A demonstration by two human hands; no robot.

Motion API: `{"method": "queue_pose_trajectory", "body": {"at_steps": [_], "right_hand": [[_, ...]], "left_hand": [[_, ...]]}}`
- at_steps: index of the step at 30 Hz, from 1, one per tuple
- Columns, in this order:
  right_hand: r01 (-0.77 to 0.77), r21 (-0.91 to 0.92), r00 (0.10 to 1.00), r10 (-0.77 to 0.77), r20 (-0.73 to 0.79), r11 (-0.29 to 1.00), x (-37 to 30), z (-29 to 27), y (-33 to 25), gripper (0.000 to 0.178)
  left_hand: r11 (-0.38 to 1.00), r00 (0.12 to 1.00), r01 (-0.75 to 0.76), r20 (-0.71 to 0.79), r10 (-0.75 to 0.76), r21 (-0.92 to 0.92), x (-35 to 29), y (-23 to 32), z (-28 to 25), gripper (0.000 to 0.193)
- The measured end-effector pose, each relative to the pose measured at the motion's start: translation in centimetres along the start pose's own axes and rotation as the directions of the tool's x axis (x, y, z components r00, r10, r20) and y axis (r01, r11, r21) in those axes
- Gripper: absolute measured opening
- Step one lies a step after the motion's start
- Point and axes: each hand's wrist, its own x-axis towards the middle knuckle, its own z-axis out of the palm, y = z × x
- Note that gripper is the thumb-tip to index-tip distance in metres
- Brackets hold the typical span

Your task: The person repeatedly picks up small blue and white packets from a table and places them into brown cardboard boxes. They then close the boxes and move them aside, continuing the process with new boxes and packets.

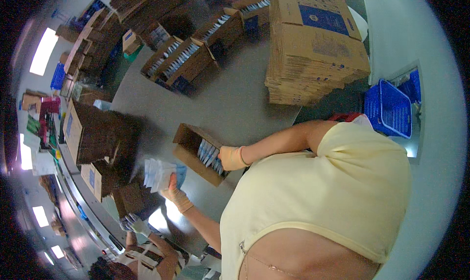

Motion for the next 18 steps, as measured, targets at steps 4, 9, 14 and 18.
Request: {"method": "queue_pose_trajectory", "body": {"at_steps": [4, 9, 14, 18], "right_hand": [[0.075, -0.001, 0.988, -0.075, -0.133, 0.997, 1.2, -0.8, -1.1, 0.008], [-0.026, 0.009, 0.999, 0.026, -0.03, 1.0, -0.9, -1.3, 0.7, 0.011], [-0.103, 0.218, 0.993, 0.088, 0.08, 0.971, 2.2, 0.4, -0.7, 0.019], [-0.287, 0.42, 0.891, 0.401, -0.212, 0.861, -0.8, 0.1, 2.0, 0.015]], "left_hand": [[0.994, 0.995, -0.035, 0.093, 0.044, -0.099, 1.6, -2.0, 2.9, 0.056], [0.286, 0.963, 0.166, -0.093, -0.252, 0.944, 3.9, -7.2, 10.4, 0.092], [0.606, 1.0, -0.008, -0.005, 0.02, 0.795, 0.3, -3.5, 6.6, 0.075], [0.607, 0.987, 0.107, -0.16, 0.033, 0.787, -4.5, -4.9, 3.2, 0.05]]}}
